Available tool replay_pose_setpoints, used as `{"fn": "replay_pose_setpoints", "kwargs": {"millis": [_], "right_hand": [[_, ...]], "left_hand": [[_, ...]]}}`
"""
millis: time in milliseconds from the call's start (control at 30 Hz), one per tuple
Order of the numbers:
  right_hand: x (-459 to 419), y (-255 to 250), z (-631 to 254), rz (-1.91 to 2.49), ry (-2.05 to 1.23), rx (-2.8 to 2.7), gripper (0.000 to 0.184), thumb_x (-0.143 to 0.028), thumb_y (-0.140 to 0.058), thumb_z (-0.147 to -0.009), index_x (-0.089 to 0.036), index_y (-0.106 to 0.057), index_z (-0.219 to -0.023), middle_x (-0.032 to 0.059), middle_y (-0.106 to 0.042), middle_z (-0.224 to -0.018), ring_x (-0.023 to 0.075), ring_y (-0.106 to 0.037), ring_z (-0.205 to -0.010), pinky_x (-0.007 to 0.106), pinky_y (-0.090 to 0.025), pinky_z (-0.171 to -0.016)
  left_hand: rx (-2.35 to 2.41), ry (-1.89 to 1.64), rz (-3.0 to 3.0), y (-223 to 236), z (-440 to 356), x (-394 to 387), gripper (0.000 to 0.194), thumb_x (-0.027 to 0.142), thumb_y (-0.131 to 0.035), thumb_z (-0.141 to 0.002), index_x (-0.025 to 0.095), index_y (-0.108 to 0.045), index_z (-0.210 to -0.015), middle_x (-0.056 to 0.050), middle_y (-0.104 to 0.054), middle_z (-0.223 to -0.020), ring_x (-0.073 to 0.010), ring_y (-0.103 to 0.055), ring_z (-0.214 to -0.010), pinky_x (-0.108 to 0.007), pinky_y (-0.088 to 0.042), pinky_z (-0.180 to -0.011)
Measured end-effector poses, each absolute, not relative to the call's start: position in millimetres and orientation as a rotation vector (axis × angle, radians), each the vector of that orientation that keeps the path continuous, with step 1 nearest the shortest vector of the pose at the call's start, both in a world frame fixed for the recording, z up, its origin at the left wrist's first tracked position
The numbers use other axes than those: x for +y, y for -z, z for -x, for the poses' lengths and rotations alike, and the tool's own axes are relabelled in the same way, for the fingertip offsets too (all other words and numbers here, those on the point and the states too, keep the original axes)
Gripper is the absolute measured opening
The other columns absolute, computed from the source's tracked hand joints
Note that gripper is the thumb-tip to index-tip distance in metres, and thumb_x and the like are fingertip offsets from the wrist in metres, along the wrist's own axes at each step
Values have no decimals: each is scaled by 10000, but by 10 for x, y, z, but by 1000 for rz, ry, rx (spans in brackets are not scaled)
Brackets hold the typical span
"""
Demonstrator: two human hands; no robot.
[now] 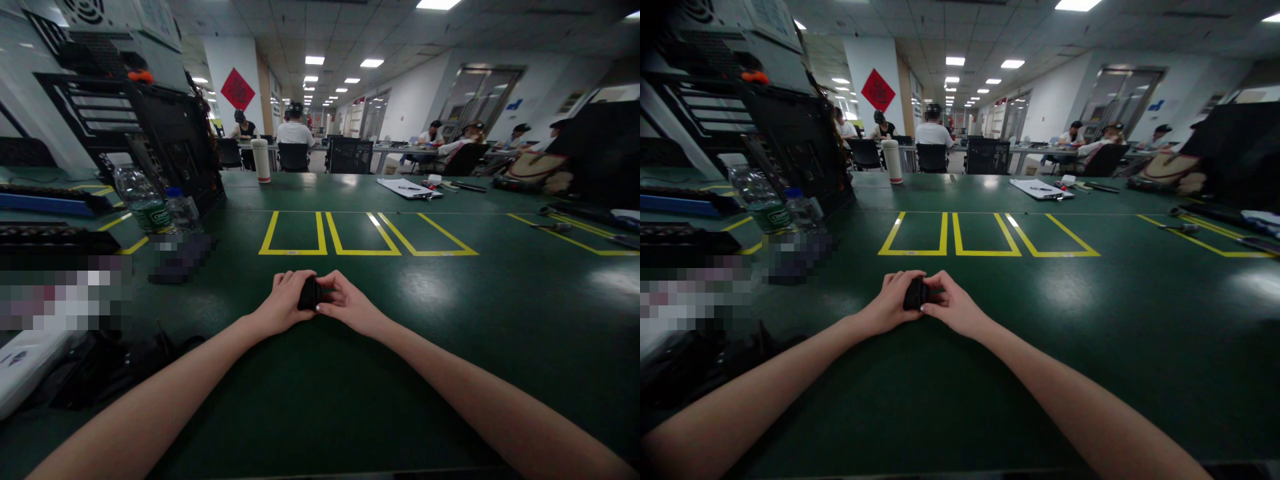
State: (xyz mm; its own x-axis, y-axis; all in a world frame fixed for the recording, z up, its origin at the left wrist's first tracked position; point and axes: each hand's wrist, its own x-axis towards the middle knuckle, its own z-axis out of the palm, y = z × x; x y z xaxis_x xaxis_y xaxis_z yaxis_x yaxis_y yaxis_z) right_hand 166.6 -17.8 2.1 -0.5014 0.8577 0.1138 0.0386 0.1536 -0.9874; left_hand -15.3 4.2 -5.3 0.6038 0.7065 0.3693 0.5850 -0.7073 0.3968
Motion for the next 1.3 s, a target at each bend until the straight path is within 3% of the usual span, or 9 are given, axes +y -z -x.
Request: {"fn": "replay_pose_setpoints", "kwargs": {"millis": [200,500,700,900,1133,1300], "right_hand": [[-179,-5,-1640,877,-1402,-1667,183,-202,-527,-769,-220,-452,-935,12,-481,-1011,173,-542,-965,362,-480,-813],[-145,9,-1650,961,-1367,-1694,307,-208,-530,-767,-227,-432,-1057,33,-472,-1080,182,-503,-1028,391,-433,-889],[-177,-12,-1667,886,-1421,-1692,318,-193,-583,-728,-225,-426,-1002,20,-471,-1073,178,-514,-1011,383,-452,-862],[-201,-38,-1644,888,-1406,-1664,176,-226,-520,-777,-222,-450,-938,12,-487,-1016,169,-531,-975,370,-470,-836],[-143,1,-1654,983,-1377,-1672,301,-230,-539,-760,-217,-440,-1043,40,-477,-1077,184,-505,-1010,411,-423,-885],[-160,-3,-1655,866,-1416,-1690,304,-205,-587,-726,-208,-440,-992,27,-480,-1047,169,-522,-979,375,-443,-859]], "left_hand": [[1090,-765,-2600,76,139,57,576,318,-631,-681,205,-328,-1158,-70,-476,-1081,-239,-449,-967,-388,-299,-849],[1076,-753,-2584,54,139,52,560,307,-622,-690,209,-331,-1158,-65,-481,-1076,-237,-454,-963,-388,-304,-846],[1089,-755,-2581,62,140,50,578,283,-633,-678,219,-325,-1163,-63,-477,-1094,-242,-448,-987,-391,-302,-853],[1083,-775,-2589,61,133,51,578,316,-634,-678,212,-328,-1157,-68,-480,-1086,-241,-455,-976,-393,-299,-852],[1090,-763,-2579,52,130,44,561,307,-630,-682,207,-339,-1150,-67,-487,-1074,-241,-462,-965,-398,-306,-848],[1095,-770,-2585,70,134,51,578,284,-636,-672,209,-332,-1158,-65,-481,-1083,-241,-451,-977,-396,-302,-852]]}}
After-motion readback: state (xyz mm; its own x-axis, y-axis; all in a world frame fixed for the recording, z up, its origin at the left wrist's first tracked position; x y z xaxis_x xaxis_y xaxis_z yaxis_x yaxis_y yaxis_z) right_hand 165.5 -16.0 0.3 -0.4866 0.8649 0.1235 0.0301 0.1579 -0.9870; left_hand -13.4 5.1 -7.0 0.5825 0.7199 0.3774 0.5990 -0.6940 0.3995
